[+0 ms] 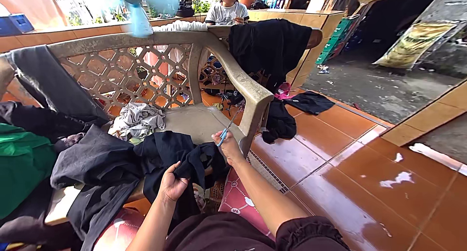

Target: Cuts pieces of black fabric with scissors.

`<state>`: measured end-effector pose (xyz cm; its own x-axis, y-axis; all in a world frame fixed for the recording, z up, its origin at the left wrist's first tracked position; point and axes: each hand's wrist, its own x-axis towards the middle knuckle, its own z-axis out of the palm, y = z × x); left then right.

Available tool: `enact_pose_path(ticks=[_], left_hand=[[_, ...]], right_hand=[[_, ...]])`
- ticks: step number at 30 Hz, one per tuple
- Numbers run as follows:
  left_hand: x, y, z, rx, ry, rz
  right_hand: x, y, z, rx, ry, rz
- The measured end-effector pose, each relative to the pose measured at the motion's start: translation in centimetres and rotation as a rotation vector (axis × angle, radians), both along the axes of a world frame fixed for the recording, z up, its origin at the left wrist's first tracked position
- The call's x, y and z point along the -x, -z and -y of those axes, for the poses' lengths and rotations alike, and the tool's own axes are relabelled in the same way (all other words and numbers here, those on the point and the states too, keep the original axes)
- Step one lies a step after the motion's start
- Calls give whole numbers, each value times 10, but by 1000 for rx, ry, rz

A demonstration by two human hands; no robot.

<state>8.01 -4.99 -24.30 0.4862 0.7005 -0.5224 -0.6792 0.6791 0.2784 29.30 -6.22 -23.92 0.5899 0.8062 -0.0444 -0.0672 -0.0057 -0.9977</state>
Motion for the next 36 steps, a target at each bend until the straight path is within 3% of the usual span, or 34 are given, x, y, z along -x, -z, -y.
enact_pose_path(ticks=[5, 10, 15, 19, 24, 28, 32, 36], left_hand=[[-7, -9, -8, -149, 63, 4], [-15, -13, -16, -256, 124, 59], [-11, -13, -16, -299, 124, 47], [-15, -17, -12, -311, 40, -198], [-24, -19, -7, -56, -157, -235], [-24, -18, 9, 103, -261, -107], [-20, -20, 16, 129, -13, -127], [-17, -15, 11, -145, 187, -203]], right_hand=[[24, -19, 26, -203, -6, 55], [42, -16, 29, 13, -249, 1], [43, -15, 28, 37, -217, -114], [43, -17, 24, -44, -96, -183], [41, -20, 22, -32, -70, -142], [39, -21, 21, -15, -27, -146], [38, -20, 20, -9, 6, -134], [37, -22, 21, -18, -29, -91]])
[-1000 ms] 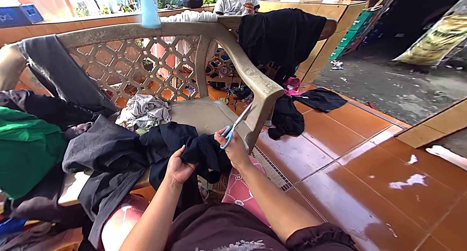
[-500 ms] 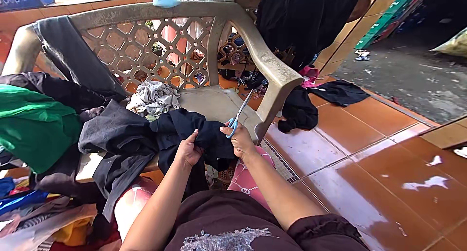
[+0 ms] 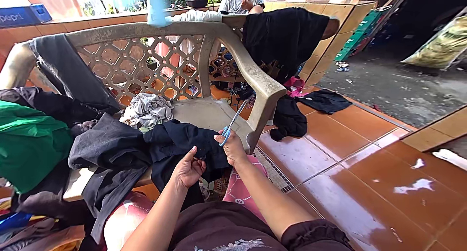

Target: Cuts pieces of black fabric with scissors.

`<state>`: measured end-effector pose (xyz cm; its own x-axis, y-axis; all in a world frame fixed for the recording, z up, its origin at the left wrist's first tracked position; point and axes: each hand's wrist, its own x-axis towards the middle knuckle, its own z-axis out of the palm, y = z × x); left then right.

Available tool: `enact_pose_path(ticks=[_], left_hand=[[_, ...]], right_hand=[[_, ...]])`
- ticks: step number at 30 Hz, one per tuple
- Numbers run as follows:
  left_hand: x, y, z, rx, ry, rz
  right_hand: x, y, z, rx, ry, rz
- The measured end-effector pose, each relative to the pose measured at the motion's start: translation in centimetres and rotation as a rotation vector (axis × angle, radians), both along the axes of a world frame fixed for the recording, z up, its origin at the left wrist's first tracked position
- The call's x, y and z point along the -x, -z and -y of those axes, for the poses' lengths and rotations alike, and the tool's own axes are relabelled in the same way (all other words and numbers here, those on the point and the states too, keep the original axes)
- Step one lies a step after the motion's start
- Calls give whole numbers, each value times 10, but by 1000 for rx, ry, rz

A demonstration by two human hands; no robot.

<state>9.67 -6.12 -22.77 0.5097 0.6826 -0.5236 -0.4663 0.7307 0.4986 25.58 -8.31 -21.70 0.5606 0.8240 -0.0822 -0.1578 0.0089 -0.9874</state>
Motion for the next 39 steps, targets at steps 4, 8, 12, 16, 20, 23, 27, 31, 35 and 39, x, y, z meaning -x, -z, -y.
enact_pose_path(ticks=[4, 8, 12, 16, 20, 23, 27, 31, 35, 39], left_hand=[[-2, 2, 0, -400, -28, -45], [-9, 7, 1, -613, -54, -142], [-16, 6, -4, -608, -31, -245], [-18, -7, -7, -496, -36, -220], [-20, -17, -12, -432, -27, -183], [-20, -14, -17, -437, -31, -140], [-22, -15, -14, -411, -14, -135], [-22, -16, -10, -427, 41, -150], [-14, -13, -10, -454, 110, -146], [-12, -12, -6, -444, 146, -136]], right_hand=[[-1, 2, 1, -30, 0, 34], [-3, -1, 2, -32, -2, 47], [-11, -3, 4, -12, -39, 122], [-28, -6, 24, -26, -57, 291], [-25, -1, 75, -80, -376, 121], [-10, 14, 109, -34, -640, -135], [6, 31, 127, 40, -787, -291], [10, 36, 121, 131, -773, -331], [11, 35, 114, 168, -739, -321], [6, 32, 100, 191, -653, -237]])
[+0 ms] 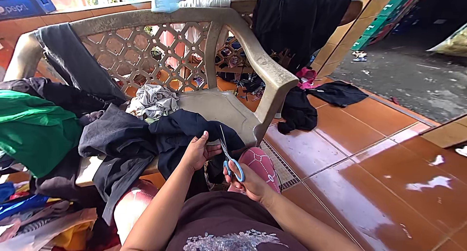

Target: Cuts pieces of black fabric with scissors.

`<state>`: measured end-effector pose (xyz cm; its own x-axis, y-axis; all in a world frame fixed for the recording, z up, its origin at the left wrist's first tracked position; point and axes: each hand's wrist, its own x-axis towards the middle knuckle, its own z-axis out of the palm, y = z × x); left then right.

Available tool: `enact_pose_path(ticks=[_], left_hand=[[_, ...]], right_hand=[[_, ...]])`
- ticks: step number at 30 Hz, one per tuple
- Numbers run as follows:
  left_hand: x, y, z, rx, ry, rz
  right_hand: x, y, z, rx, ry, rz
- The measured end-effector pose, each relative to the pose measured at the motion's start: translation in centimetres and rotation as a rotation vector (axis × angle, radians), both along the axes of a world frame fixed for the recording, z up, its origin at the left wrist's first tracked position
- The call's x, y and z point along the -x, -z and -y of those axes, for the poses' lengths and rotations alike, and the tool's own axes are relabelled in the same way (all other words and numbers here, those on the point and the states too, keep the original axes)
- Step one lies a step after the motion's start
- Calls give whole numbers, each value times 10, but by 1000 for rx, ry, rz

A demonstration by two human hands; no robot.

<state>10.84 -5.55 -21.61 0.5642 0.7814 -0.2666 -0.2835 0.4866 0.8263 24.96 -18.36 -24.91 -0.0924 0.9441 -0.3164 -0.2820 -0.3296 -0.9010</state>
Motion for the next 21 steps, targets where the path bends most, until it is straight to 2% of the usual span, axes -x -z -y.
enact_pose_path(ticks=[15, 21], left_hand=[[7, 3, -1, -16, -20, -17], [11, 11, 6, -40, -53, -61]], right_hand=[[11, -9, -8, -31, 97, 90], [16, -12, -3, 54, 47, -57]])
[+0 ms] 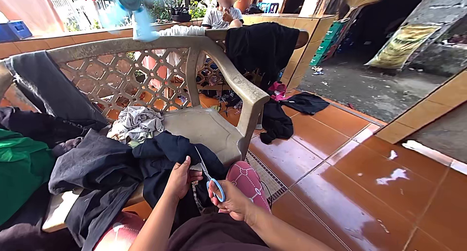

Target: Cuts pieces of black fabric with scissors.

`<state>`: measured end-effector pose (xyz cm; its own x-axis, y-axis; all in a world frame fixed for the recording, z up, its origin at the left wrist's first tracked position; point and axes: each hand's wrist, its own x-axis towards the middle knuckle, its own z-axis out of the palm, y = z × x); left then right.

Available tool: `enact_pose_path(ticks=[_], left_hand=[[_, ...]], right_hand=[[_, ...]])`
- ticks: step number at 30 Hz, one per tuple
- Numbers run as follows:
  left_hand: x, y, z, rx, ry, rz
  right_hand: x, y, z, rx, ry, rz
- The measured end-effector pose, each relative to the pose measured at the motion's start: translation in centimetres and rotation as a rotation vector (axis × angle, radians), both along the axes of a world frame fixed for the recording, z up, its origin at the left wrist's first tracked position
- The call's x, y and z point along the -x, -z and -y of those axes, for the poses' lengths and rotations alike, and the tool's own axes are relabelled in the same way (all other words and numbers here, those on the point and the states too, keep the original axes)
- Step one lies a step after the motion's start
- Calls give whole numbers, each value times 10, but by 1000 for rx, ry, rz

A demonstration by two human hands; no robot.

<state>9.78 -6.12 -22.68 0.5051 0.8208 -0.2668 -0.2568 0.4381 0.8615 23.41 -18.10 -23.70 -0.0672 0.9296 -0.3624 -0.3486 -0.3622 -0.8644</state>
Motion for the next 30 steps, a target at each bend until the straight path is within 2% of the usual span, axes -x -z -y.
enact_pose_path(ticks=[5, 17, 22, 27, 30], left_hand=[[9, 6, 3, -65, 81, -51], [15, 8, 0, -50, 71, -53], [12, 20, -3, 40, -31, -16], [2, 12, -9, 312, -167, 169], [-7, 6, -12, 298, -208, 123]], right_hand=[[2, -2, -4, 50, -43, -105], [14, -7, -5, 52, 63, 58], [10, -3, -2, 77, 90, 105], [13, 15, 6, 105, 32, 222], [13, 20, 7, 102, 31, 230]])
